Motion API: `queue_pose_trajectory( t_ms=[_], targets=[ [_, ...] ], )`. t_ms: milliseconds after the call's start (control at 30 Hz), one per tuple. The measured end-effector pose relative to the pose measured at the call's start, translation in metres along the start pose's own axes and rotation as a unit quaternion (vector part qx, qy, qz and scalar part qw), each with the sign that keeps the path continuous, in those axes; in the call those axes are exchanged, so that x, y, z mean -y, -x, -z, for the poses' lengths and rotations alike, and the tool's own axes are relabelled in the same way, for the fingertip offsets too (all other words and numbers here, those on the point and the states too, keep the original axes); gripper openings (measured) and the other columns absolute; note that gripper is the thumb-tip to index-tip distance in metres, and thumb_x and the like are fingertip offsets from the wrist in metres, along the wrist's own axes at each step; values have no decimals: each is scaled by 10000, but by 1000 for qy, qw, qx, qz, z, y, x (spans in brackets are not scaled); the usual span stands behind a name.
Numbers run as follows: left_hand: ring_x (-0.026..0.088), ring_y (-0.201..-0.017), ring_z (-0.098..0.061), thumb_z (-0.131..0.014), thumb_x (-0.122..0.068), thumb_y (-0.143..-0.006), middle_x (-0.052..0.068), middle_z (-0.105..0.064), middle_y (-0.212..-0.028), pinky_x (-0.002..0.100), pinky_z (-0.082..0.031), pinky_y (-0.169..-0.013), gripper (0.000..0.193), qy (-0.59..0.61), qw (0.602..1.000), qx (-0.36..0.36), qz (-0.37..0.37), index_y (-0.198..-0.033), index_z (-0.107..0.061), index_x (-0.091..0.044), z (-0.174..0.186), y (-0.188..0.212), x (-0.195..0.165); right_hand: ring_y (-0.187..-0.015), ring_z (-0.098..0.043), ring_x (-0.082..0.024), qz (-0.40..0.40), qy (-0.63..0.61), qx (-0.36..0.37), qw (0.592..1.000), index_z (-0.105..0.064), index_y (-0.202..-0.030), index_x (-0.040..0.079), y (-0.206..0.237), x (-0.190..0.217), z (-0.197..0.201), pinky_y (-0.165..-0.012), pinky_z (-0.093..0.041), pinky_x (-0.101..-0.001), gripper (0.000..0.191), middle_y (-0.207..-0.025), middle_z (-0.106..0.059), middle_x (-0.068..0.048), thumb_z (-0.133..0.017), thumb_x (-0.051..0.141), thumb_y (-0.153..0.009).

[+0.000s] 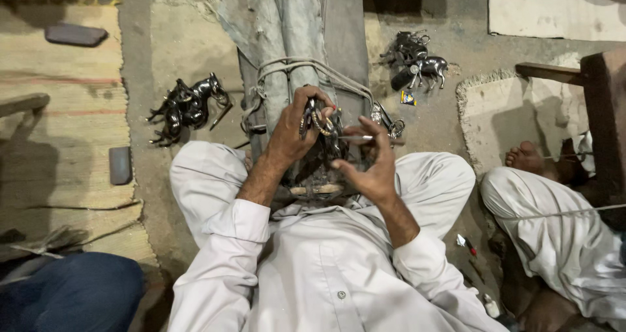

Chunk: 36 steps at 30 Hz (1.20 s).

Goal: The person sits cross-legged on the floor and uses a small hand tool to engrave and finish details on silver-colored metal animal figurines, holding each figure steady with one hand while working the tool with the other, and sets finished pieces on the cloth-covered form beside them.

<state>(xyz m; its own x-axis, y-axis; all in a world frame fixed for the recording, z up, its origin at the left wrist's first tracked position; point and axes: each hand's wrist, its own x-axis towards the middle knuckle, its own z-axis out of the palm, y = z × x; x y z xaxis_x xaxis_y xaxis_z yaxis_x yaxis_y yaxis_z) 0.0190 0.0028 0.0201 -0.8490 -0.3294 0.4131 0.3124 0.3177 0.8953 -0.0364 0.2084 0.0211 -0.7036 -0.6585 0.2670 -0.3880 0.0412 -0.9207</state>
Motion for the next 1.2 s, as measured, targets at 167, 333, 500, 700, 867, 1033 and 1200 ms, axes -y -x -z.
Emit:
queue_pose_trajectory(
  t_ms=[167,333,500,700,867,1033,1200],
  targets=[
    [256,-1078,-735,-688,-158,-1043,117,-681,-1165,358,-597,-904,360,31,999,6,13,-1301,-446,-93,4,3,-4,-1258,-638,-244,-41,-24,4,999,-335,-1548,26,2,17,-11,-1083,-560,-376,1005,-1389,-599,-168,-938,124,-750],
    [336,-1267,-646,-896,-342,-794,163,-631,-1329,403,-551,-1056,680,2,998,62,8,-1270,-466,-118,28,29,-27,-1276,-638,-257,-10,2,52,999,-361,-1541,50,2,23,-3,-1115,-535,-393,989,-1374,-618,-151,-904,43,-715],
    [378,-1460,-482,-948,-291,-693,196,-516,-1520,479,-425,-1205,688,1,996,91,12,-1224,-549,-112,52,71,-46,-1300,-660,-275,41,95,159,982,-403,-1512,127,-9,31,12,-1108,-555,-395,898,-1381,-654,-131,-860,44,-743],
    [314,-1556,-462,-945,-114,-759,122,-524,-1601,474,-411,-1335,426,86,990,-113,6,-1114,-710,-127,32,81,-19,-1254,-607,-400,212,290,135,923,-410,-1456,150,-60,31,5,-1096,-482,-486,939,-1342,-640,-157,-864,58,-639],
    [329,-1514,-440,-978,-137,-662,122,-492,-1587,485,-387,-1292,483,-43,980,-192,-9,-1084,-744,-126,18,69,2,-1234,-682,-325,119,205,109,965,-399,-1506,95,-90,20,-9,-1052,-578,-388,805,-1376,-654,-156,-796,-2,-812],
    [341,-1508,-448,-990,-193,-658,139,-463,-1590,468,-424,-1254,511,-54,986,-154,21,-1110,-762,-125,18,77,0,-1160,-706,-278,63,87,-16,994,-508,-1425,12,-61,3,-6,-1035,-571,-362,529,-1257,-690,-139,-756,27,-958],
    [327,-1508,-464,-993,-222,-657,120,-468,-1581,461,-450,-1252,502,-46,987,-152,29,-1095,-758,-147,17,78,1,-1066,-722,-166,-22,-13,-94,995,-670,-1214,6,-54,3,-3,-930,-594,-258,152,-1132,-736,-90,-655,-10,-1064]
  ],
)
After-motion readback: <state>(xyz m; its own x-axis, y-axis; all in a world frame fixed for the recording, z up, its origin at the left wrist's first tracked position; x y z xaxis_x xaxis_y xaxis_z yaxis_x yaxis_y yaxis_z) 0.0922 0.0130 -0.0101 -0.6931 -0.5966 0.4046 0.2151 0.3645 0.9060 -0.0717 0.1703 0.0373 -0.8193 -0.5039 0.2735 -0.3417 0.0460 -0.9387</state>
